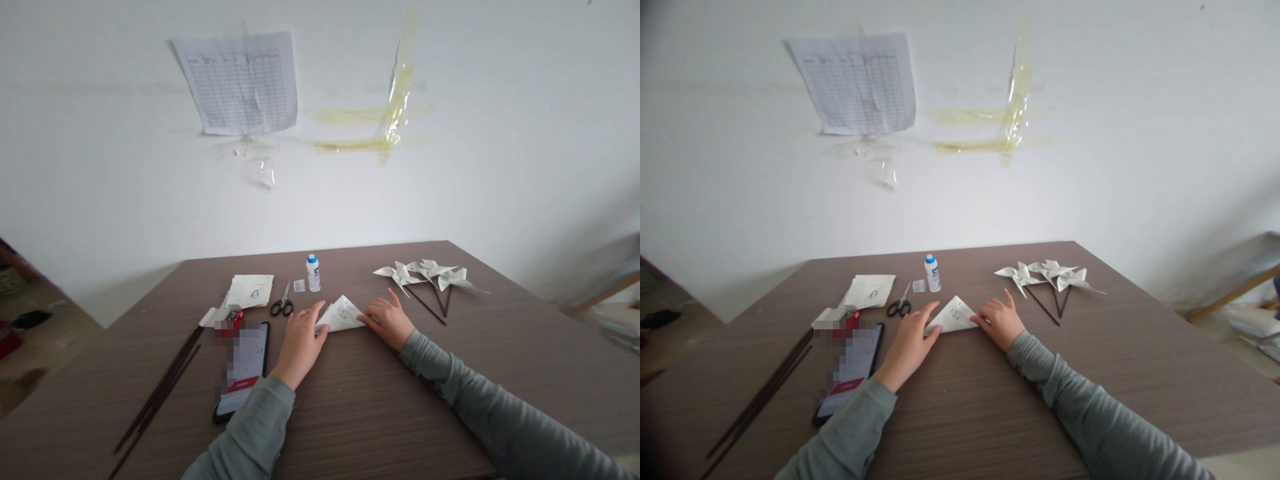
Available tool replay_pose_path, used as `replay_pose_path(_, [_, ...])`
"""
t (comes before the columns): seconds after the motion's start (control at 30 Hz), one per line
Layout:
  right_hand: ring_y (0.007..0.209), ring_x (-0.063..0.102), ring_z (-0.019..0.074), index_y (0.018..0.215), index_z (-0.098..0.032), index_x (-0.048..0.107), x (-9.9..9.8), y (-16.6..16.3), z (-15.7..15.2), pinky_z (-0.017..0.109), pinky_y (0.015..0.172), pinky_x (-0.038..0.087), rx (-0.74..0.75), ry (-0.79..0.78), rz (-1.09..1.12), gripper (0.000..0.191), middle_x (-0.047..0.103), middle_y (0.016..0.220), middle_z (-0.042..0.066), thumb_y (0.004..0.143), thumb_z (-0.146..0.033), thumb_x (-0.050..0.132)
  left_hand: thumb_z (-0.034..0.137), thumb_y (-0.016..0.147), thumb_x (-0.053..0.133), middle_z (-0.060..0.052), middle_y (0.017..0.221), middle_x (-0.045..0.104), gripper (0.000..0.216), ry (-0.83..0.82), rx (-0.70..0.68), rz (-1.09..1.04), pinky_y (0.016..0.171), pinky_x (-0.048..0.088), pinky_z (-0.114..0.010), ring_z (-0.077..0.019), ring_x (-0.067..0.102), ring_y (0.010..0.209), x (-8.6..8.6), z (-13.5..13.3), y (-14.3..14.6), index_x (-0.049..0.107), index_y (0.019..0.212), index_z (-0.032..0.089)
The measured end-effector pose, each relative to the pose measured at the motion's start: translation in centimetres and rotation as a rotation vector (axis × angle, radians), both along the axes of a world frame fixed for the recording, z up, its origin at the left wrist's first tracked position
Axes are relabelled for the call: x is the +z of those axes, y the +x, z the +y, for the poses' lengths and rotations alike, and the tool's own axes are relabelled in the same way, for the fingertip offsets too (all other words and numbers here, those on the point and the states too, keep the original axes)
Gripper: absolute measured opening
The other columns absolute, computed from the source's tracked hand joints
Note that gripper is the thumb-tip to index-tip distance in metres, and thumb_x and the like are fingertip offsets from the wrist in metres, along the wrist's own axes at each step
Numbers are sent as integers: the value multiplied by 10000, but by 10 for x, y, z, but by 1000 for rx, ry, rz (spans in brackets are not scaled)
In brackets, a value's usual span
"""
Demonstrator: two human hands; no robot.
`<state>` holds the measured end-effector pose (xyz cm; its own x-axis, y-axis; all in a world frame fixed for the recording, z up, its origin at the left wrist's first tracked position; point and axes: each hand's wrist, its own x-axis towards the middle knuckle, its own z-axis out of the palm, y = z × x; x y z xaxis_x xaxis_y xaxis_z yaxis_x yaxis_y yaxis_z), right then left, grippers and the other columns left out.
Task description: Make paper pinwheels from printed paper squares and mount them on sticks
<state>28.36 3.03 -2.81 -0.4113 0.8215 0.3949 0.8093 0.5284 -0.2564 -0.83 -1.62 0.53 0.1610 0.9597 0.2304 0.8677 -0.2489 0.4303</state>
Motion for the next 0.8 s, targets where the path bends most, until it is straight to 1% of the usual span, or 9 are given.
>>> replay_pose_path(0.1, [1137, 907, 360, 901, -338, 814, 5, -6, -5, 779, 1543, 441, -54, -34, -18, 393, 948, 1052, 71, 1281, -367, 715, 178, 1154, 738, -108, 1483, 976, 676, 18, -26, -10, 1395, 633, -631, -369, 876, 1486, -2, 0, -1, 772, 1807, 348])
replay_pose_path(0.2, [1152, 912, 369, 946, -349, 838, 6, -12, -7, 771, 1556, 425, -94, -60, -24, 341, 953, 1076, 68, 1271, -365, 737, 171, 1159, 719, -93, 1487, 976, 642, 27, -54, 11, 1422, 613, -649, -381, 842, 1555, -6, -1, -2, 817, 1757, 384])
replay_pose_path(0.27, [1175, 914, 380, 1036, -354, 882, 3, -13, -6, 790, 1561, 406, -100, -71, -7, 300, 957, 1096, 75, 1279, -374, 708, 167, 1178, 701, -110, 1452, 980, 588, 26, -55, 42, 1435, 597, -682, -403, 824, 1582, -7, -1, -1, 865, 1703, 374])
replay_pose_path(0.37, [1198, 922, 390, 1249, -343, 917, -7, -12, 0, 834, 1551, 401, -97, -54, 33, 245, 953, 1077, 77, 1280, -388, 679, 165, 1206, 674, -131, 1470, 972, 512, 13, -50, 86, 1457, 562, -721, -421, 809, 1589, -6, -3, 2, 933, 1604, 356])
replay_pose_path(0.47, [1125, 934, 344, 1378, -319, 888, -15, -8, 4, 829, 1543, 421, -62, 25, 43, 231, 945, 1029, 43, 1282, -390, 690, 172, 1213, 681, -132, 1477, 965, 461, 1, -42, 99, 1448, 566, -707, -422, 811, 1564, -2, -5, 4, 970, 1531, 339])
replay_pose_path(0.53, [1079, 935, 307, 1401, -322, 876, -16, -5, 3, 781, 1566, 400, -30, 85, 36, 216, 946, 1031, 22, 1289, -360, 695, 190, 1214, 699, -128, 1446, 966, 420, 2, -36, 107, 1433, 576, -692, -422, 811, 1542, -1, -5, 5, 991, 1477, 338])
replay_pose_path(0.6, [1069, 935, 292, 1400, -324, 875, -15, -3, 0, 745, 1581, 379, 5, 123, 16, 201, 950, 1047, 17, 1278, -332, 715, 215, 1220, 707, -118, 1423, 964, 391, 7, -34, 125, 1426, 576, -681, -412, 809, 1517, -1, -5, 5, 1002, 1438, 350])
replay_pose_path(0.7, [1102, 931, 312, 1388, -314, 880, -11, 0, -5, 760, 1568, 385, 51, 146, -8, 198, 962, 1076, 30, 1229, -308, 761, 230, 1226, 704, -112, 1422, 963, 386, 13, -41, 149, 1425, 572, -676, -395, 805, 1489, -2, -4, 4, 1003, 1436, 357])
replay_pose_path(0.8, [1148, 918, 330, 1339, -325, 898, -8, 0, -7, 787, 1554, 387, 63, 148, -19, 208, 979, 1134, 40, 1183, -278, 768, 216, 1226, 705, -120, 1424, 965, 389, 19, -47, 158, 1425, 572, -695, -398, 805, 1483, -2, -6, 5, 1008, 1433, 343])
